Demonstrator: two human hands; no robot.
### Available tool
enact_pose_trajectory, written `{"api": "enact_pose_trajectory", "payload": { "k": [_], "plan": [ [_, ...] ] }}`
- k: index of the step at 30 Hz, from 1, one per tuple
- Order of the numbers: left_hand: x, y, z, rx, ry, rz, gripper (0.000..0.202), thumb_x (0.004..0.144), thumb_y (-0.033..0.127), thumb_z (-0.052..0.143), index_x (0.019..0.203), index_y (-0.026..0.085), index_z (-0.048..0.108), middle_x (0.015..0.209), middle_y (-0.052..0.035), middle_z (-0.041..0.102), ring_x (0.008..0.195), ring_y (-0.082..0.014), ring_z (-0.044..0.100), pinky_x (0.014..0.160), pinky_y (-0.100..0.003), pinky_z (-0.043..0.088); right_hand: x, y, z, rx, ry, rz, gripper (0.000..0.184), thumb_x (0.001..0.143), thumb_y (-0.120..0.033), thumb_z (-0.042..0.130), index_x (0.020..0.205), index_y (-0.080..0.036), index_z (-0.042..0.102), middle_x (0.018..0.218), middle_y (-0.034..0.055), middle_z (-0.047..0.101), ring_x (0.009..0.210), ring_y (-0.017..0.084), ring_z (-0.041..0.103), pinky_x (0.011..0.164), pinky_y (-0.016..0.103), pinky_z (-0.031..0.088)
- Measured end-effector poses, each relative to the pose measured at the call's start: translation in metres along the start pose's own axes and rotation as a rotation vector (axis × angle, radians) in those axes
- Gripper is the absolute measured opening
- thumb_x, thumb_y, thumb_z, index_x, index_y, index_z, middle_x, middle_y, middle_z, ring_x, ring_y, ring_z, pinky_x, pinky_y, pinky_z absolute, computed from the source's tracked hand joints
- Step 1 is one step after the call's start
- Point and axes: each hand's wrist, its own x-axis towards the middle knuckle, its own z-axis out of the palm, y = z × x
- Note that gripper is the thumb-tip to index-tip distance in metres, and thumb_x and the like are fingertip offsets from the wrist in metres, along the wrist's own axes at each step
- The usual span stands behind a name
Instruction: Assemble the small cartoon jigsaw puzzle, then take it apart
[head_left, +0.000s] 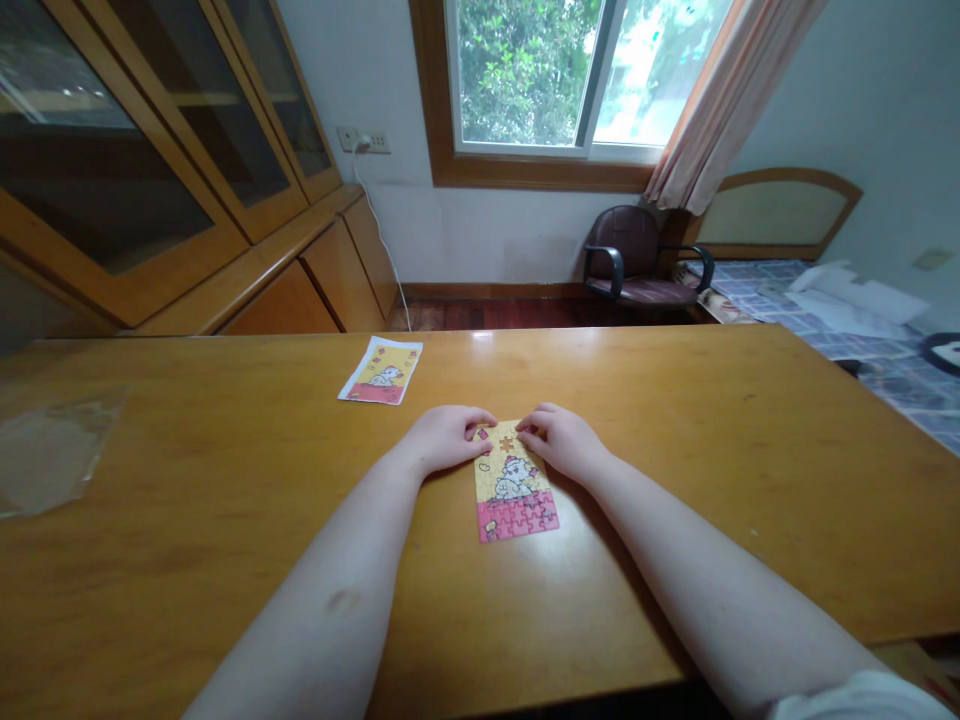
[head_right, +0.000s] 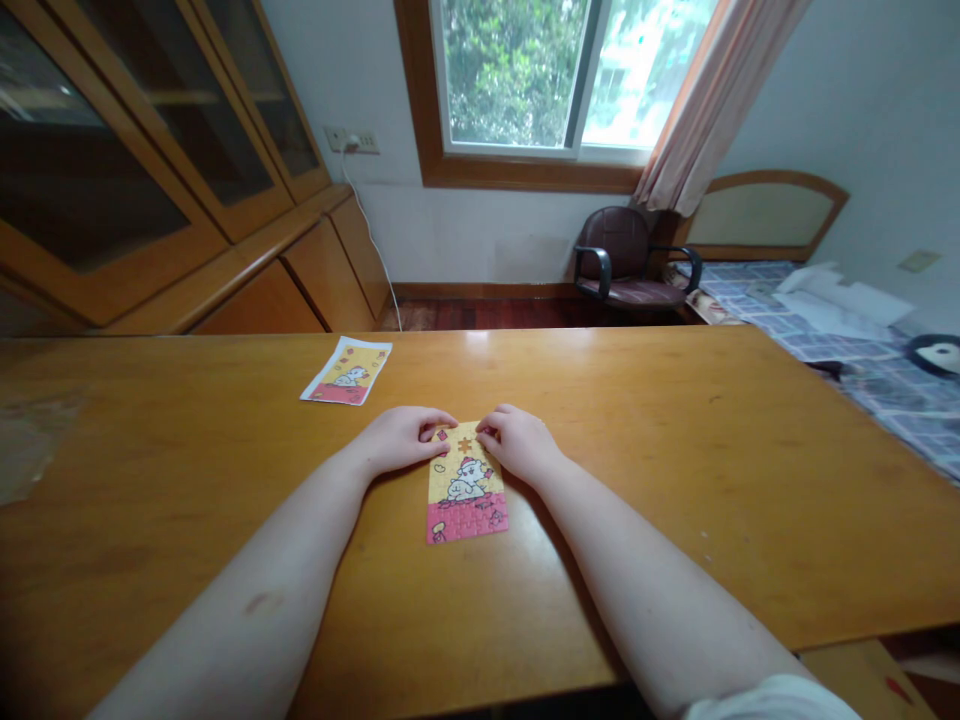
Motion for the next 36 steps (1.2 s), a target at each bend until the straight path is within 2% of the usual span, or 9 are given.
{"api": "enact_pose_trajectory", "payload": {
  "k": [7,15,18,29,36],
  "plan": [
    [0.001,-0.002,0.002,0.004,-0.001,-0.002,0.037,0.076,0.044,0.060,0.110,0.030,0.066,0.074,0.0023,0.062,0.068,-0.0142,0.056,0.058,-0.024,0.034,-0.003,0.001,-0.004,-0.001,0.026,-0.030,0.019,0.087,-0.031,0.055,0.087,-0.021,0.072,0.088,0.0021,0.064,0.078,0.013,0.059,0.072,0.023,0.042],
    [0.000,-0.001,0.001,-0.003,0.002,-0.003,0.037,0.075,0.044,0.059,0.109,0.030,0.067,0.073,0.0021,0.062,0.068,-0.0146,0.056,0.058,-0.025,0.033,-0.006,-0.003,-0.008,-0.124,-0.028,-0.101,0.025,0.089,-0.033,0.051,0.086,-0.020,0.073,0.085,0.0031,0.064,0.076,0.013,0.059,0.069,0.023,0.041],
    [0.000,-0.002,0.002,-0.006,0.000,0.001,0.037,0.075,0.044,0.059,0.109,0.031,0.066,0.073,0.0023,0.062,0.067,-0.0143,0.055,0.058,-0.025,0.033,-0.007,-0.005,-0.009,-0.151,-0.034,-0.107,0.026,0.090,-0.034,0.049,0.091,-0.021,0.072,0.086,0.0034,0.064,0.076,0.013,0.059,0.069,0.023,0.040],
    [0.000,0.000,0.001,0.005,0.005,-0.002,0.038,0.075,0.045,0.059,0.109,0.029,0.067,0.074,0.0014,0.062,0.068,-0.0145,0.056,0.057,-0.024,0.033,-0.010,-0.019,-0.017,-0.316,-0.131,-0.087,0.029,0.091,-0.036,0.047,0.100,-0.025,0.071,0.089,0.0059,0.065,0.078,0.016,0.061,0.068,0.025,0.039],
    [0.000,0.001,0.000,0.015,-0.005,-0.004,0.040,0.075,0.045,0.059,0.110,0.028,0.067,0.074,0.0009,0.063,0.068,-0.0149,0.056,0.057,-0.024,0.034,-0.010,-0.020,-0.012,-0.258,-0.141,-0.045,0.024,0.088,-0.031,0.051,0.101,-0.028,0.071,0.089,0.0038,0.067,0.079,0.017,0.062,0.068,0.025,0.041]
  ]
}}
